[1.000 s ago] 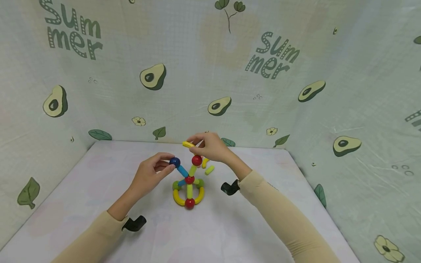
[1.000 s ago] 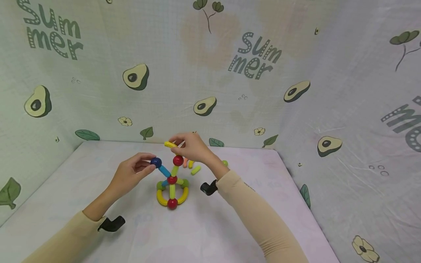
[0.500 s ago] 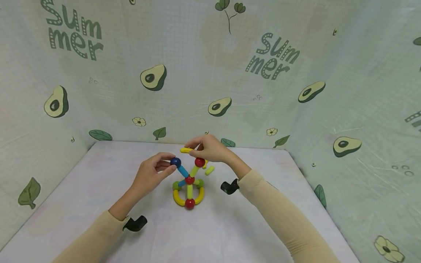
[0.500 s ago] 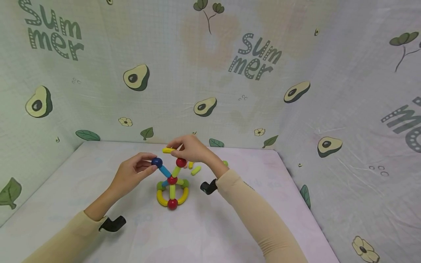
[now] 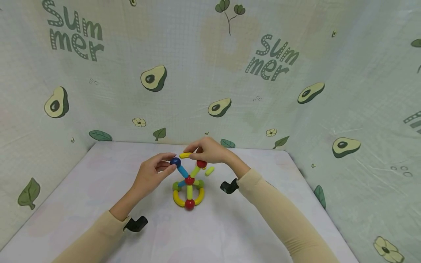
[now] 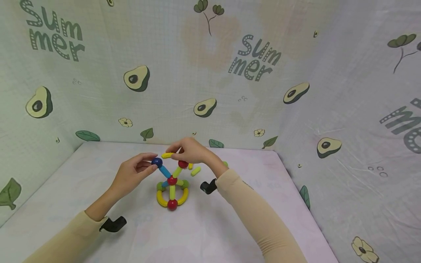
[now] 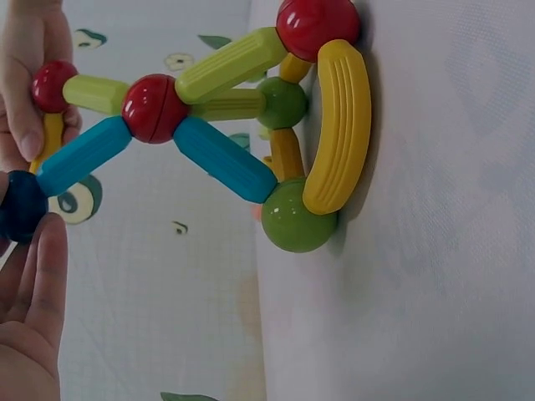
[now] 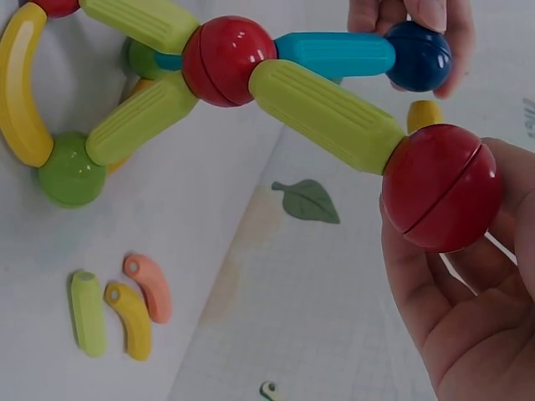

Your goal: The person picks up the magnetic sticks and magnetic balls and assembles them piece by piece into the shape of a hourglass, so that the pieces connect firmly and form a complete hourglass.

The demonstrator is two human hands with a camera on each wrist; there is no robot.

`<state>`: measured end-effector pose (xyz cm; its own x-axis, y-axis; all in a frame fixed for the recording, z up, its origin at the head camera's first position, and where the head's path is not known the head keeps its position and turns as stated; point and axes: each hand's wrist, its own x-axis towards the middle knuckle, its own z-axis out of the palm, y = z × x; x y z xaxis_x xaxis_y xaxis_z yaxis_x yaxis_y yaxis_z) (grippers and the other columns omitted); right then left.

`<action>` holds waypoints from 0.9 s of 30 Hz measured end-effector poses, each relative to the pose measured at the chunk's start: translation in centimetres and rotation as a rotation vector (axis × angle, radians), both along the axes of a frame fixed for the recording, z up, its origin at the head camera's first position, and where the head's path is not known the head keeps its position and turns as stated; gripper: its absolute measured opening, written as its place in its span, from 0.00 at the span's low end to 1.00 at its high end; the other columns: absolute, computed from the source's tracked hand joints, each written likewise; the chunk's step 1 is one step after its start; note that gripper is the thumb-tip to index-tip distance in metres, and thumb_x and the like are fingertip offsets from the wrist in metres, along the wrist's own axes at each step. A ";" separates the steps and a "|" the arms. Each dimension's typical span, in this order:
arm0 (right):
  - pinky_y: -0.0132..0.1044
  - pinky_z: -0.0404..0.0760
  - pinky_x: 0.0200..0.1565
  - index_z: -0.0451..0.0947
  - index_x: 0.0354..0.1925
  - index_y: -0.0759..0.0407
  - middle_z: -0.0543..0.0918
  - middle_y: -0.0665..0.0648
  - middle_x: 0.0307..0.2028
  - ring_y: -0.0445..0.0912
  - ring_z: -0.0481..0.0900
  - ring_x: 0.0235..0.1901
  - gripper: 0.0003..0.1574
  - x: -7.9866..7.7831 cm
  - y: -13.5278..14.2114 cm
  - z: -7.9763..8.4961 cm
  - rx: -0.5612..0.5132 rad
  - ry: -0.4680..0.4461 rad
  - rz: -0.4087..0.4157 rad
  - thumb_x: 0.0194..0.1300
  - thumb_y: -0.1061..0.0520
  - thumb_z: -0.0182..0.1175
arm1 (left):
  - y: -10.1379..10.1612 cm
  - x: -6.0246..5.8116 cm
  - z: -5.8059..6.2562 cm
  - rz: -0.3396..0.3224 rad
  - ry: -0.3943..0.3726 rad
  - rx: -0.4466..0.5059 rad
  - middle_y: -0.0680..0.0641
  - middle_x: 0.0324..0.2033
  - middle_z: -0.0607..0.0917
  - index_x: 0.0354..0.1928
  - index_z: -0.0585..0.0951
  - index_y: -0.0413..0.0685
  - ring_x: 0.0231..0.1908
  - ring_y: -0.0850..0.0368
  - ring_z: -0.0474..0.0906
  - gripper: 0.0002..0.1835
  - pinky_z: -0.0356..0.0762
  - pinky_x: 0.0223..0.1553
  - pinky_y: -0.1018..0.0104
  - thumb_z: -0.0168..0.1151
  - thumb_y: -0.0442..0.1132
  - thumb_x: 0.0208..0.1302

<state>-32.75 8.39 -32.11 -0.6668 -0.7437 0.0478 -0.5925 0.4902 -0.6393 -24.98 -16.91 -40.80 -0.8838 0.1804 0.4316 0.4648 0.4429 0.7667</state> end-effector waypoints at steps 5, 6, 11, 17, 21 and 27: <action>0.38 0.90 0.35 0.88 0.56 0.54 0.90 0.52 0.47 0.45 0.88 0.31 0.14 0.0 -0.1 -0.2 -0.002 0.000 0.024 0.76 0.58 0.65 | -0.1 0.0 -0.1 0.001 0.022 -0.014 0.47 0.56 0.87 0.65 0.83 0.49 0.49 0.53 0.88 0.22 0.83 0.50 0.77 0.71 0.43 0.72; 0.38 0.90 0.35 0.88 0.56 0.53 0.90 0.52 0.47 0.45 0.88 0.31 0.13 0.0 -0.1 -0.2 -0.001 -0.001 0.026 0.76 0.59 0.65 | -0.1 0.0 -0.1 -0.002 0.025 -0.015 0.47 0.56 0.87 0.65 0.83 0.49 0.49 0.54 0.88 0.22 0.83 0.50 0.78 0.71 0.43 0.72; 0.39 0.90 0.34 0.88 0.57 0.53 0.90 0.53 0.46 0.46 0.87 0.28 0.14 0.0 0.0 -0.3 -0.006 -0.016 0.026 0.77 0.59 0.65 | -0.1 0.0 0.1 -0.032 0.026 -0.026 0.47 0.54 0.86 0.67 0.83 0.49 0.49 0.53 0.87 0.22 0.83 0.50 0.78 0.70 0.41 0.73; 0.39 0.90 0.35 0.87 0.60 0.53 0.90 0.53 0.47 0.49 0.89 0.32 0.16 0.5 0.1 -0.4 -0.015 -0.032 0.010 0.78 0.56 0.64 | 0.0 0.2 0.2 -0.030 0.021 -0.053 0.47 0.52 0.84 0.65 0.83 0.50 0.47 0.54 0.86 0.21 0.82 0.49 0.78 0.70 0.41 0.74; 0.36 0.89 0.40 0.86 0.62 0.51 0.89 0.50 0.50 0.46 0.89 0.41 0.18 0.7 0.7 -0.7 -0.013 -0.012 0.004 0.78 0.52 0.65 | 0.0 0.2 0.1 -0.025 0.019 -0.053 0.48 0.52 0.84 0.64 0.84 0.51 0.48 0.54 0.86 0.20 0.82 0.50 0.78 0.71 0.41 0.73; 0.36 0.89 0.46 0.83 0.65 0.51 0.89 0.51 0.53 0.42 0.88 0.41 0.23 1.1 2.3 -1.2 -0.043 0.000 0.025 0.75 0.50 0.67 | -0.2 0.4 0.1 -0.014 0.008 -0.056 0.48 0.53 0.84 0.64 0.84 0.51 0.48 0.54 0.85 0.20 0.82 0.50 0.78 0.72 0.42 0.72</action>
<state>-31.66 10.70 -33.34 -0.6477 -0.7576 0.0806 -0.6046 0.4468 -0.6595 -24.56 -17.10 -40.65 -0.8776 0.2167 0.4276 0.4772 0.4789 0.7368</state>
